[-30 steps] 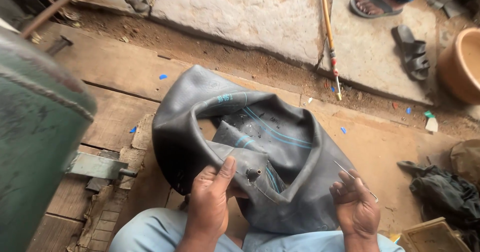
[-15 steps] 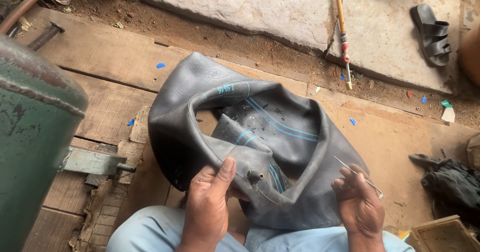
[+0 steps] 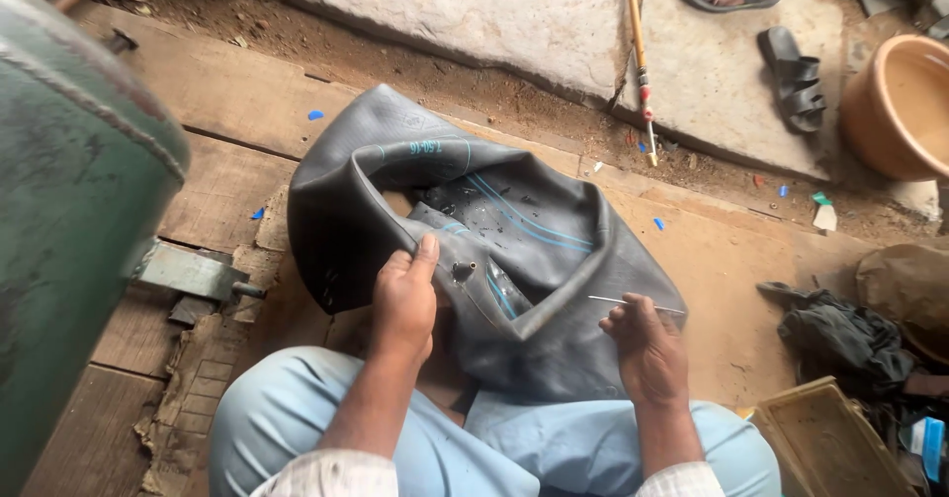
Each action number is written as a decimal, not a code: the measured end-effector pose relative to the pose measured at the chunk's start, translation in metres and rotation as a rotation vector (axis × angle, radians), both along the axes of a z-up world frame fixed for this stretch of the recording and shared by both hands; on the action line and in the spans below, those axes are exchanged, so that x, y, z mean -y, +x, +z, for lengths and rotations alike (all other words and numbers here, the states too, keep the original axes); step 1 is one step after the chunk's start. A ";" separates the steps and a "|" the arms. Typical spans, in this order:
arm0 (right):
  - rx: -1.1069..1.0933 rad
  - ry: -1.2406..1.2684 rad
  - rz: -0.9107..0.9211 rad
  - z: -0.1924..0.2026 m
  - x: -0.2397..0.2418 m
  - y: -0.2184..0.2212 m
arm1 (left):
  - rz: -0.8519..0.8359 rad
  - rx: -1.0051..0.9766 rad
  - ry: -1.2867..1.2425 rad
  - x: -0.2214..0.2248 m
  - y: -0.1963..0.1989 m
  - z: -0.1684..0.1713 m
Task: The person sits on the ground repairing a rubber tire inner tube. They mark the tube with chalk, rub and prepare the marked area, reach into a small parts box for repair supplies, and press a patch onto the tube while holding it steady.
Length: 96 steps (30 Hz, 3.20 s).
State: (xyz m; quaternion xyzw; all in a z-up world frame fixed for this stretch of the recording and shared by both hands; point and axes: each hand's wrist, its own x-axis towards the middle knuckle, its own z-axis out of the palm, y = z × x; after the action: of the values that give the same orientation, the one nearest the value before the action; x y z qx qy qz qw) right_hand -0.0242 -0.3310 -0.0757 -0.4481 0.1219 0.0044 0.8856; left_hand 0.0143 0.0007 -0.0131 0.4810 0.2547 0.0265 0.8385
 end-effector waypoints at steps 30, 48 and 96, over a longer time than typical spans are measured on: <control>-0.065 -0.983 -0.211 0.014 0.135 -0.025 | -0.010 -0.095 0.187 -0.003 -0.008 -0.018; 0.090 -1.118 0.329 -0.011 -0.112 0.077 | 0.110 -0.284 0.652 -0.044 -0.008 0.021; -0.510 -1.384 0.432 -0.019 -0.167 0.119 | 0.281 -0.027 0.457 -0.036 0.001 0.033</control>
State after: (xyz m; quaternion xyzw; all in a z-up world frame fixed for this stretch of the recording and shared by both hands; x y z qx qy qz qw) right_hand 0.0949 -0.1645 -0.0949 -0.8993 0.2072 0.2031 0.3272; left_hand 0.0152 0.0370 0.0197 0.6182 0.3175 0.1928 0.6927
